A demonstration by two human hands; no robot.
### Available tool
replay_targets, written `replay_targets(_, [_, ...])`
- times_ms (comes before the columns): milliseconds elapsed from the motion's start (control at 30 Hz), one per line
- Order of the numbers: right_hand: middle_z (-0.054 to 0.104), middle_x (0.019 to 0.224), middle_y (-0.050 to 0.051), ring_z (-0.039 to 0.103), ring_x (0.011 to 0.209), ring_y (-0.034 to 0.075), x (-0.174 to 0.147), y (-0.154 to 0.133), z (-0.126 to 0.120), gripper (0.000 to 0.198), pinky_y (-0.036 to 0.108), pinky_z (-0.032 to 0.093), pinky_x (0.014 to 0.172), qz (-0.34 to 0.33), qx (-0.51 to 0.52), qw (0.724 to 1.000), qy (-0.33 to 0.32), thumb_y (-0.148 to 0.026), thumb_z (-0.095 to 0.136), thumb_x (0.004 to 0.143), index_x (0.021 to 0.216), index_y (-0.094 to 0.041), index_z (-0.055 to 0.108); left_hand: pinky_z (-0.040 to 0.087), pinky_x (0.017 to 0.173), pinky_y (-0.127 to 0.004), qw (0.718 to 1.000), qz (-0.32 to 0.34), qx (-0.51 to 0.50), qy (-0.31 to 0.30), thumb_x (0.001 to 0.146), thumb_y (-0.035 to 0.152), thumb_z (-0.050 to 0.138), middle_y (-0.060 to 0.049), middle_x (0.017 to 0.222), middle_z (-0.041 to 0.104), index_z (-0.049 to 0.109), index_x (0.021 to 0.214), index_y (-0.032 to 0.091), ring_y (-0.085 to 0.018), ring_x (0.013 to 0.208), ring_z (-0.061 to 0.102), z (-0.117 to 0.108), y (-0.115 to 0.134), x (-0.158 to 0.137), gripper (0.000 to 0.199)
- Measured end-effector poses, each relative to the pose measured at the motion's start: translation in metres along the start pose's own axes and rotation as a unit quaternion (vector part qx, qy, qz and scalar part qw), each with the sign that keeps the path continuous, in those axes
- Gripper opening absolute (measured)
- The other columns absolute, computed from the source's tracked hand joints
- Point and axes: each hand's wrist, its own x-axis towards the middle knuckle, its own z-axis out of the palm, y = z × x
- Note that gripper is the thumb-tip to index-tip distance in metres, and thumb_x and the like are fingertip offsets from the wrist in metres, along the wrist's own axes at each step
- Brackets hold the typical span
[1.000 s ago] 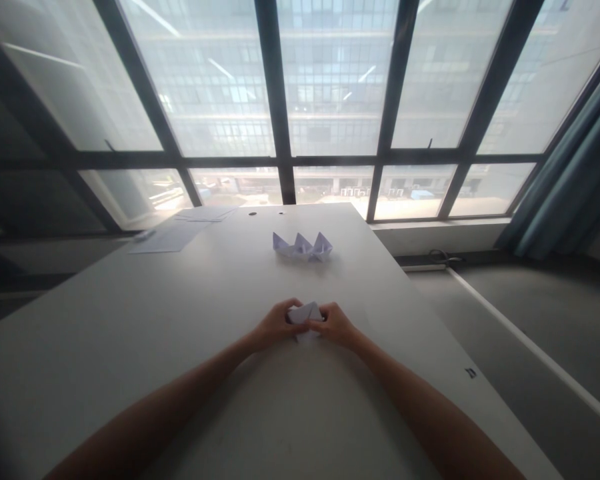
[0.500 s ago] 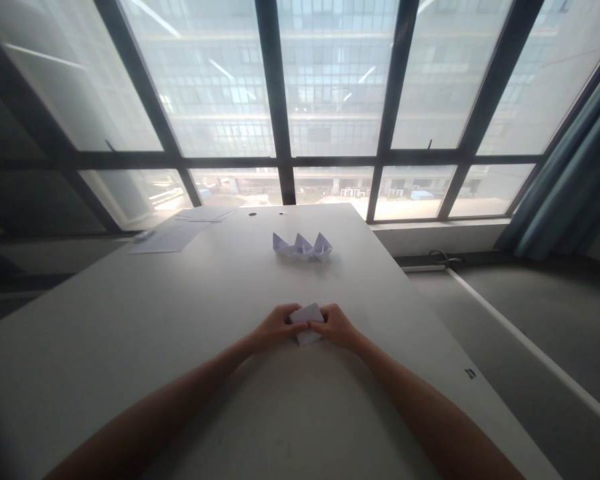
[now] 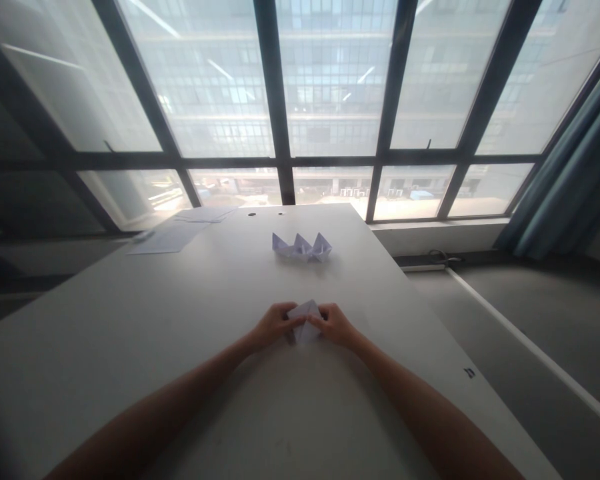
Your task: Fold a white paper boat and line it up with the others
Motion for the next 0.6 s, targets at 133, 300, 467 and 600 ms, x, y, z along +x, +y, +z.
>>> replay_targets(133, [0.047,0.061,-0.001,0.039,0.057,0.011,0.0008,0.0045,-0.0007,0.044,0.023,0.030,0.050,0.003,0.013,1.000,0.024,-0.056,0.057,0.085,0.071,-0.014,0.062,0.031,0.052,-0.021,1.000,-0.008,-0.003,0.013,0.078,0.056,0.069,0.001,0.063,0.054,0.064,0.073,0.012,-0.012,0.058,0.046,0.0016,0.0022,-0.0003,0.044])
replay_targets(300, [0.052,0.062,0.000,0.042,0.057,0.012,-0.0001,0.0050,-0.0002,0.041,0.024,0.032,0.050,0.013,0.012,0.999,0.030,-0.054,0.061,0.082,0.072,-0.015,0.064,0.034,0.054,-0.022,1.000,0.002,0.001,0.007,0.080,0.055,0.066,-0.001,0.067,0.057,0.067,0.078,0.012,-0.013,0.061,0.049,0.0030,0.0034,-0.0006,0.044])
replay_targets(467, [0.051,0.063,-0.001,0.041,0.058,0.012,0.0005,0.0054,-0.0011,0.037,0.024,0.032,0.052,0.005,0.013,1.000,0.013,-0.049,0.061,0.083,0.074,-0.014,0.065,0.032,0.053,-0.022,1.000,0.010,0.001,-0.003,0.081,0.058,0.064,0.000,0.065,0.054,0.065,0.074,0.012,-0.012,0.060,0.047,0.0029,0.0059,-0.0005,0.047])
replay_targets(600, [0.051,0.063,-0.001,0.042,0.058,0.012,0.0007,0.0068,-0.0013,0.037,0.024,0.033,0.053,0.000,0.013,1.000,0.011,-0.049,0.061,0.084,0.075,-0.014,0.066,0.030,0.053,-0.022,1.000,0.005,0.001,-0.002,0.080,0.058,0.065,0.000,0.064,0.052,0.064,0.073,0.012,-0.012,0.060,0.046,0.0031,0.0067,-0.0003,0.047])
